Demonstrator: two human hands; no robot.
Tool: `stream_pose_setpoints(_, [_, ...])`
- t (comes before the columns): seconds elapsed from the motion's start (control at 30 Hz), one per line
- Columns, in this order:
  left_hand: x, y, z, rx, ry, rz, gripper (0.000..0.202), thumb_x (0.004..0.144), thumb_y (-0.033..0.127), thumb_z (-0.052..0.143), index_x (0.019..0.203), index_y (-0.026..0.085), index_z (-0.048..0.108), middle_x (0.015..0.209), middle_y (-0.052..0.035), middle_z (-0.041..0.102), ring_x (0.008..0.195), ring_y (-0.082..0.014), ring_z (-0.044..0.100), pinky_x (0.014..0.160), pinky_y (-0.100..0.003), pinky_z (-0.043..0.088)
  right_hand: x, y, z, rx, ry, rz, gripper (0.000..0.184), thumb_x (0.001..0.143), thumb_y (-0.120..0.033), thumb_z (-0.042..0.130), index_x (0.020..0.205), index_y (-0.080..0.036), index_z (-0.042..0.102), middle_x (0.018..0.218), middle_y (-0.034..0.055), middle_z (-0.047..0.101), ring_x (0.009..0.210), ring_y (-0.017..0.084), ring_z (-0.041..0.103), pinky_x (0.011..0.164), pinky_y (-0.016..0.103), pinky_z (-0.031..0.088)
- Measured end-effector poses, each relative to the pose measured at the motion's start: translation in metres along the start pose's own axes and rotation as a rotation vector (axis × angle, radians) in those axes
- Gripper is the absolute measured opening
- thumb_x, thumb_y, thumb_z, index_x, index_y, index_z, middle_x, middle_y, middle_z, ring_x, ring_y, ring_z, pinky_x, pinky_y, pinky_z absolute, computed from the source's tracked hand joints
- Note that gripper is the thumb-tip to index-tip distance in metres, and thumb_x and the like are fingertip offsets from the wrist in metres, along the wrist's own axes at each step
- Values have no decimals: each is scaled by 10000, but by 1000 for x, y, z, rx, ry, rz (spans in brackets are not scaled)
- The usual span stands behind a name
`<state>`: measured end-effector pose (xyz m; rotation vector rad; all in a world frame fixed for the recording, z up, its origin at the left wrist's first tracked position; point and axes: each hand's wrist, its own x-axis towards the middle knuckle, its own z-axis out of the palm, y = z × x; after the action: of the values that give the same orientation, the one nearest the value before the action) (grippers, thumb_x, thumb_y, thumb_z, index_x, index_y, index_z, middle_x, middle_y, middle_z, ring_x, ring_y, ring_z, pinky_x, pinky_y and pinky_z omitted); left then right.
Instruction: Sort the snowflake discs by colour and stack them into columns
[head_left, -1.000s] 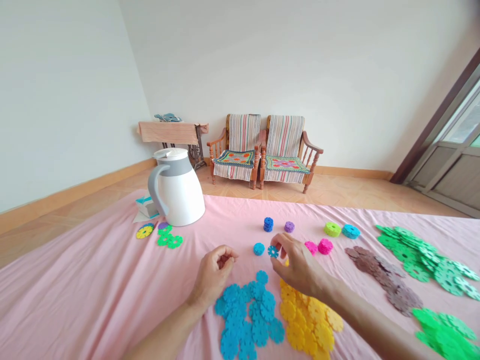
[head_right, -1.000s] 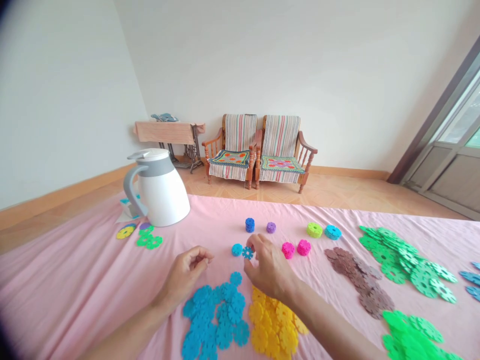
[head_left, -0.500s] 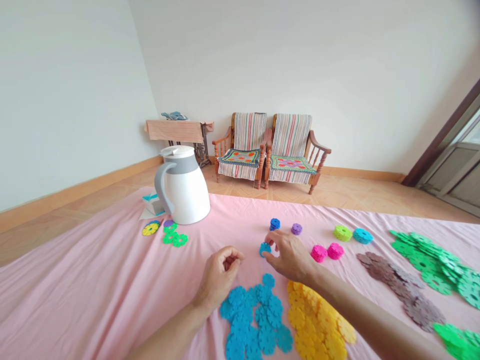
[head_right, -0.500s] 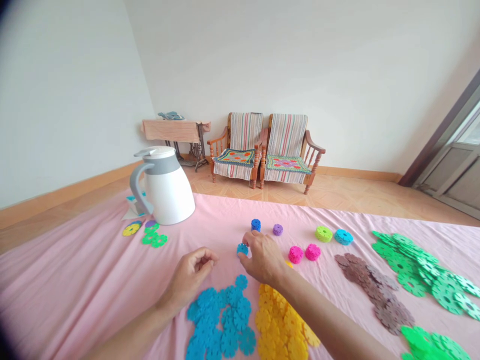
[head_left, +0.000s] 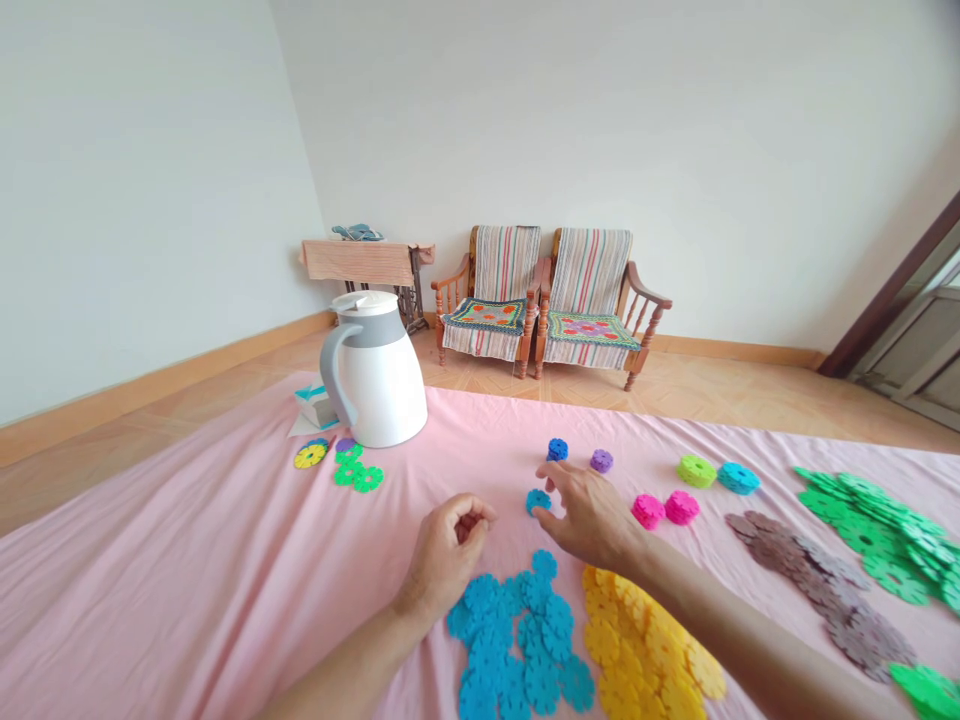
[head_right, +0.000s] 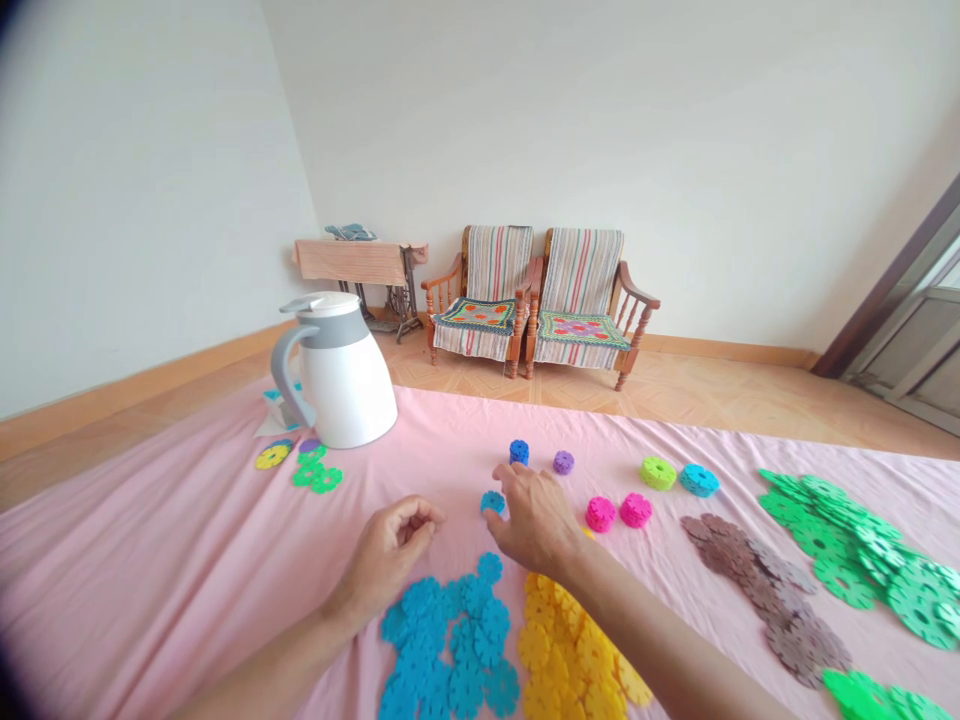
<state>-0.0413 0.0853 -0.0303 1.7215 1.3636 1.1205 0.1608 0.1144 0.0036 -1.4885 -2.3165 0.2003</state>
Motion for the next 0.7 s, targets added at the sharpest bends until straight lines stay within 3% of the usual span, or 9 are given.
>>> stream_pose_setpoints(0.13, [-1,-2,1,25,-6,42,212,761,112,475,887,155,641,833,-32,664,759,-151,606,691,-233,474,-8,8,1,29,3,70,293,772,-176,494,1059,-153,547,854,49,667,711,165,611,661,260,398])
stream_pose_setpoints(0.33, [9,5,4,213,-104,164,380,724,18,435,993,181,648,907,-39,631,770,-143,595,698,-241,473,-16,16,0,31,-44,120,214,729,-115,464,826,-174,645,750,42,666,681,163,608,608,243,366])
stream_pose_setpoints(0.5, [24,15,14,416,-180,244,350,733,9,429,920,186,666,856,-45,604,813,-171,586,761,-282,470,-16,12,2,33,-59,109,244,719,-100,450,825,-170,658,767,52,658,706,164,604,628,239,366])
stream_pose_setpoints(0.7, [28,18,20,498,-210,309,337,740,-6,413,902,171,649,866,-51,602,889,-189,568,819,-296,460,-15,11,6,28,-62,104,229,717,-101,458,829,-169,646,778,54,644,724,163,597,652,235,367])
